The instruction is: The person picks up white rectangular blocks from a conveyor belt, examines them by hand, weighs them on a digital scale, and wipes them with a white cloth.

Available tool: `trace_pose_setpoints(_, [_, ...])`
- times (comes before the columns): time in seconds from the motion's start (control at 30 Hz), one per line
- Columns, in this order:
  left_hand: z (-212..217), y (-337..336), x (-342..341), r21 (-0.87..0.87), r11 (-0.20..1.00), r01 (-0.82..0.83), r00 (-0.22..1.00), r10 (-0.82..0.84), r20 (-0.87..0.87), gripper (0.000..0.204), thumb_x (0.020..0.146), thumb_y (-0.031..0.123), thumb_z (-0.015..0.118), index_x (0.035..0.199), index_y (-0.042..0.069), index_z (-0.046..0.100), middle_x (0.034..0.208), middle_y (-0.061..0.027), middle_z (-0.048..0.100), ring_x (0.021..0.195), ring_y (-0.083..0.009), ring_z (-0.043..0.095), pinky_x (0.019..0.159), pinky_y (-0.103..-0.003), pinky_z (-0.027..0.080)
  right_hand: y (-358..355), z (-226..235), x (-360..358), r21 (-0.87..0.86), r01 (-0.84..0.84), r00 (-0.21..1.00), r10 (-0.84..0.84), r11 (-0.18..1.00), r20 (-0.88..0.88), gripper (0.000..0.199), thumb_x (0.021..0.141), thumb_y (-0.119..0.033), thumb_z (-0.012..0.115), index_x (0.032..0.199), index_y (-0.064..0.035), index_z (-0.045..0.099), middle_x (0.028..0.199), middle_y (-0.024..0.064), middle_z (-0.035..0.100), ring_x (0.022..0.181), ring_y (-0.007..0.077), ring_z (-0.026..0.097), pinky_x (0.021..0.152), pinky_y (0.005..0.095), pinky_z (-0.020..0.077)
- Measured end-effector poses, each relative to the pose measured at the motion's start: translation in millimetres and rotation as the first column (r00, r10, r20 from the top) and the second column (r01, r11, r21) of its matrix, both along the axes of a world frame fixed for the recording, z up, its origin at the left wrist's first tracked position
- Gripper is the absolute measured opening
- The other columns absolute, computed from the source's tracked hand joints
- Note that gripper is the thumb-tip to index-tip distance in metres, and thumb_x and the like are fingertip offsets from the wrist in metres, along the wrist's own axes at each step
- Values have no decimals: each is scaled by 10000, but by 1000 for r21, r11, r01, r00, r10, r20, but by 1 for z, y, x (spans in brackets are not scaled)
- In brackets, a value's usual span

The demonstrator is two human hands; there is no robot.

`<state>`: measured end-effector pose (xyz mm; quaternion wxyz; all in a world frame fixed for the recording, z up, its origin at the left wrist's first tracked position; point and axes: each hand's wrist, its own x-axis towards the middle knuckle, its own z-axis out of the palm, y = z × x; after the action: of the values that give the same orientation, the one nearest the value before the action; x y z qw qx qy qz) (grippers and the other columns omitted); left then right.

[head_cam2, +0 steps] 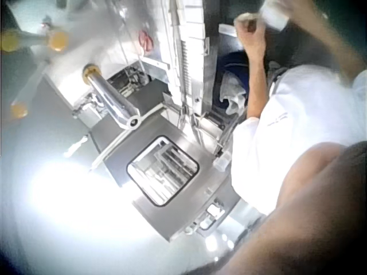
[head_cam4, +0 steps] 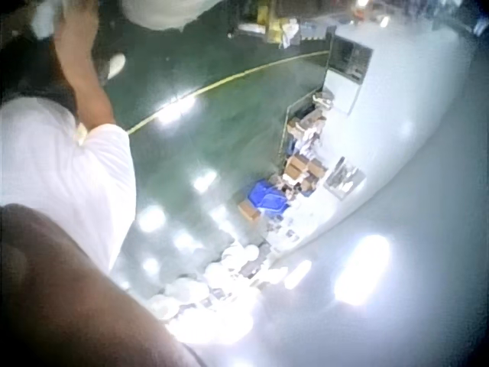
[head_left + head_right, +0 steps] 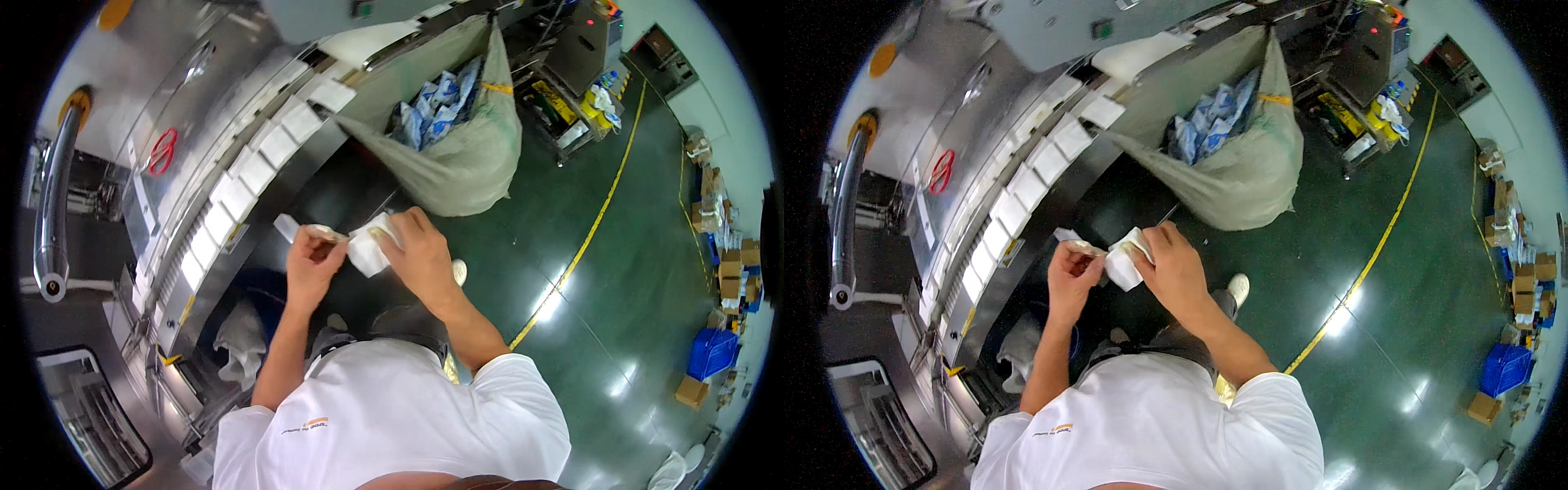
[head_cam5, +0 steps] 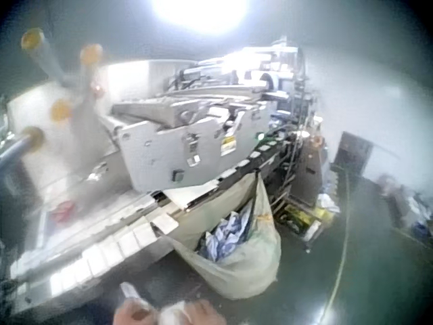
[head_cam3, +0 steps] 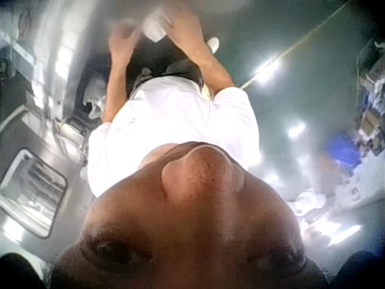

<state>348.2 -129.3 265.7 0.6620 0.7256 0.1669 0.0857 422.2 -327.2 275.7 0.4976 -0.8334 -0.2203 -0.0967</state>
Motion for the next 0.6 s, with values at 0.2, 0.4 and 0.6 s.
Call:
trace_pose_setpoints(0.2, [-27, -54, 97, 280, 884, 374, 883, -432, 184, 609, 938, 60, 727, 1477, 30, 446, 1402, -122, 555, 1368, -233, 508, 1134, -384, 418, -117, -1, 99, 84, -321, 903, 331, 943, -273, 289, 904, -216, 719, 1053, 29, 681, 972, 210, 682, 901, 402, 654, 817, 436, 517])
trace_pose_setpoints(0.4, [22, -155, 200, -270, 809, 522, 751, -586, -302, 517, 917, 137, 792, 1373, 5, 587, 1218, -59, 680, 1071, -135, 646, 946, -313, 522, -165, 13, 227, 30, -684, 683, 655, 729, -323, 302, 891, -250, 681, 1074, -10, 679, 991, 184, 678, 926, 382, 652, 813, 442, 513])
trace_pose_setpoints(0.6, [14, -184, 272, -290, 931, 222, 930, -292, -224, 328, 965, 84, 743, 1277, 3, 679, 1086, -23, 739, 966, -100, 667, 837, -291, 546, -182, 3, 466, -129, -694, 715, 657, 708, -238, 303, 957, -223, 663, 1200, -45, 691, 1117, 158, 726, 1037, 307, 704, 890, 415, 559])
